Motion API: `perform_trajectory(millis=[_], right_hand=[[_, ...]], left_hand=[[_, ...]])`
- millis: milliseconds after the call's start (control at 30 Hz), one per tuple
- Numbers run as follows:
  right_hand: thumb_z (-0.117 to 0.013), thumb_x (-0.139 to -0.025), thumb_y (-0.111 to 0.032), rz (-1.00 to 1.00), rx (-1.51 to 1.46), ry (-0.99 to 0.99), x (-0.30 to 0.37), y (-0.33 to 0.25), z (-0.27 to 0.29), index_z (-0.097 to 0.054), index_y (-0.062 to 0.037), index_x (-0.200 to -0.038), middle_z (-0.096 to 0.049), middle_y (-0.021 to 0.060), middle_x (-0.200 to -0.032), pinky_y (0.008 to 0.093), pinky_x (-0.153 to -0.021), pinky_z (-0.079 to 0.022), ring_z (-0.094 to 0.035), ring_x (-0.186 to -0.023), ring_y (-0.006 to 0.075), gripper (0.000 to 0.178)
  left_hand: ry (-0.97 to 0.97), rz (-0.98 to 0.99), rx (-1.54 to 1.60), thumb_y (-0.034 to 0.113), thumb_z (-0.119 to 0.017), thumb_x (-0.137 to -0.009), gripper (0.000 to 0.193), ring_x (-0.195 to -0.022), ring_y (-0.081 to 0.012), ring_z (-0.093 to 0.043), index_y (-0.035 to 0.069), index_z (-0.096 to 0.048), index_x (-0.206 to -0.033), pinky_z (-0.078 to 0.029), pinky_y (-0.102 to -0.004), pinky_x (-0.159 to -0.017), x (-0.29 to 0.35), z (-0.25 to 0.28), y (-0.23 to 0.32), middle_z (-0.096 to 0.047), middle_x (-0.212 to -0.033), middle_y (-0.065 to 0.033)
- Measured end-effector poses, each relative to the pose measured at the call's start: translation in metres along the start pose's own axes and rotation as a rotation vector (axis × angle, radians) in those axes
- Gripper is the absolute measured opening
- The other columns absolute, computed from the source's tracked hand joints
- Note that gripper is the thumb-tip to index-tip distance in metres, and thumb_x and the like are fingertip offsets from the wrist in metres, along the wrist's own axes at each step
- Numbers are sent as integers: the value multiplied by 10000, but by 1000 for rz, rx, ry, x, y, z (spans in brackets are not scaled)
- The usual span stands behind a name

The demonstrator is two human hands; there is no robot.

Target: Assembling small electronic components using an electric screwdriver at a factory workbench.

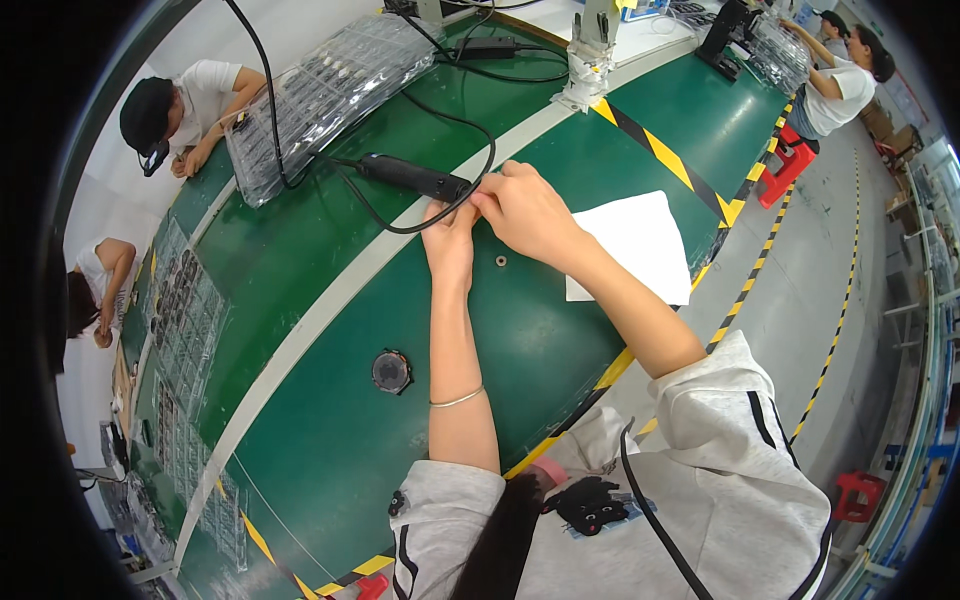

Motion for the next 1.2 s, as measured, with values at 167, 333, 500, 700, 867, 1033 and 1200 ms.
perform_trajectory(millis=[167,333,500,700,867,1033,1200], right_hand=[[-641,-840,-206,23,165,92,-2,-10,1,-599,22,-752,-514,163,-765,407,-690,-447,-527,-787,341,248],[-633,-845,-185,-18,166,-12,-7,5,-12,-651,22,-826,-545,160,-760,404,-727,-482,-553,-804,334,208],[-620,-830,-102,113,21,-12,-4,-14,-14,-642,33,-829,-527,159,-768,405,-732,-470,-542,-811,334,138],[-611,-825,-67,262,86,-71,3,-29,-5,-621,27,-838,-512,142,-851,389,-751,-458,-519,-854,307,95],[-634,-784,-45,307,113,-40,3,-43,7,-584,29,-778,-486,139,-838,378,-720,-446,-501,-833,309,89],[-633,-776,-51,329,171,-17,6,-48,4,-585,32,-786,-491,136,-843,367,-718,-451,-503,-830,295,96],[-642,-773,-84,216,212,43,8,-45,0,-602,28,-814,-519,138,-867,379,-754,-455,-497,-850,304,125]], left_hand=[[25,-156,-85,-10,-593,-881,371,-929,-167,-609,-86,-424,-1203,-473,-275,-855,-2,5,9,-622,-1029,-109],[101,-174,-86,-38,-541,-898,574,-941,-152,-590,58,-268,-1393,-463,-283,-838,5,3,16,-580,-1094,-120],[1,-167,-102,-29,-562,-890,570,-920,-135,-568,115,-331,-1391,-455,-279,-845,-1,9,25,-561,-1027,-67],[-100,-14,-50,-17,-657,-834,492,-913,-125,-579,73,-478,-1284,-479,-283,-836,1,12,33,-588,-968,-30],[-64,-79,10,-7,-648,-850,431,-912,-158,-626,61,-505,-1250,-494,-283,-835,4,8,39,-618,-959,-69],[30,-41,109,12,-634,-870,351,-908,-193,-656,43,-531,-1203,-519,-293,-832,5,9,33,-631,-957,-105],[-32,-35,109,46,-600,-907,307,-874,-174,-629,39,-518,-1202,-530,-314,-782,4,13,37,-643,-963,-123]])
Point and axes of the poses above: each hand's wrist, its own x-axis away from the middle knuckle, its own z-axis out of the back of the hand, y = z × x, the point moved 7 cm from there along -x, towards the middle knuckle
